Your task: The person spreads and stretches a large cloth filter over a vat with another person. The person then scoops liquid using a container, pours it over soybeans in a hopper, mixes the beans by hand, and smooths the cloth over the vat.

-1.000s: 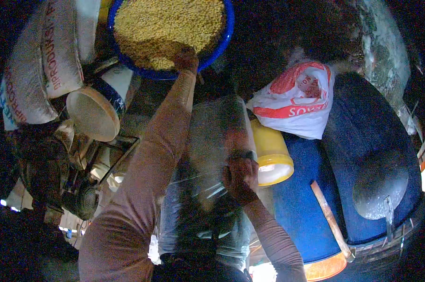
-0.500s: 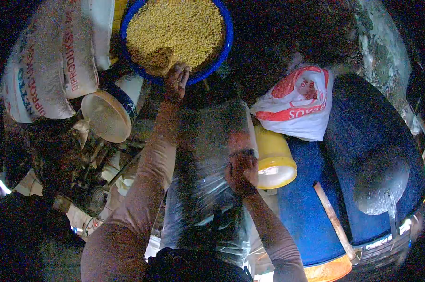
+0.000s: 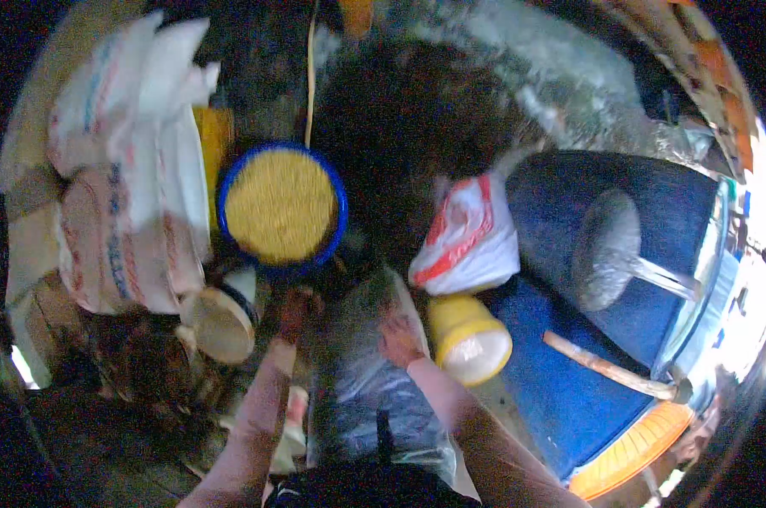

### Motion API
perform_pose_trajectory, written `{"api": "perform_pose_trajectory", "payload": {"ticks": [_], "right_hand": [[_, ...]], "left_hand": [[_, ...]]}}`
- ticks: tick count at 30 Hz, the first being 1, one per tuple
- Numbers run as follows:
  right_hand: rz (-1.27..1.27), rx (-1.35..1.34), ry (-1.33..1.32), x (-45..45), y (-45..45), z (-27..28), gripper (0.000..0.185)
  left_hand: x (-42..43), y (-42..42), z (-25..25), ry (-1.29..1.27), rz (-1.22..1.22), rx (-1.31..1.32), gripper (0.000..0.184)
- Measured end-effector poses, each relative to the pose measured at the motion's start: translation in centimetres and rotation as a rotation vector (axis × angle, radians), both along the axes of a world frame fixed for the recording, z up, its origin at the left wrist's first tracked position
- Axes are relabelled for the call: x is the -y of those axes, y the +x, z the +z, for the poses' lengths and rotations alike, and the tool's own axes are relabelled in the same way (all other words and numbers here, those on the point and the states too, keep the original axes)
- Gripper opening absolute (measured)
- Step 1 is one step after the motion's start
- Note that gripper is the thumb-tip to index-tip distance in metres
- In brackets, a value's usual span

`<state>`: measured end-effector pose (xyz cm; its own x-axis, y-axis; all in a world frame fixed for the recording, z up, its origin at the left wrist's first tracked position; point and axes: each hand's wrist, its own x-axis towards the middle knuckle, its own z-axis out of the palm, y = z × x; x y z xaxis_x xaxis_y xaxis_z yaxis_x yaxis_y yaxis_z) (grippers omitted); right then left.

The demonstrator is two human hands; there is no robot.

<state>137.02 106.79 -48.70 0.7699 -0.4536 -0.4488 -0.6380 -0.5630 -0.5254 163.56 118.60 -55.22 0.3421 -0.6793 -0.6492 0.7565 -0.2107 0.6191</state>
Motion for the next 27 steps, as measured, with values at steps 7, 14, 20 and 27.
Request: {"api": "perform_pose_trajectory", "payload": {"ticks": [7,14,20,27], "right_hand": [[-0.297,-0.005,-0.063,7.7,-1.4,8.1,0.026],[-0.547,-0.073,-0.129,8.4,-11.5,14.2,0.022],[-1.049,-0.114,-0.052,-5.3,-17.4,17.9,0.027],[-1.138,-0.243,0.093,-28.8,-23.1,9.5,0.029]], "left_hand": [[-0.2,5.4,17.9,0.493,-0.084,0.078,0.020],[-3.7,8.1,16.5,0.310,-0.309,0.239,0.006],[4.4,4.8,20.4,0.307,-0.434,0.692,0.010],[3.1,1.5,22.3,0.267,-0.585,0.789,0.010]]}}
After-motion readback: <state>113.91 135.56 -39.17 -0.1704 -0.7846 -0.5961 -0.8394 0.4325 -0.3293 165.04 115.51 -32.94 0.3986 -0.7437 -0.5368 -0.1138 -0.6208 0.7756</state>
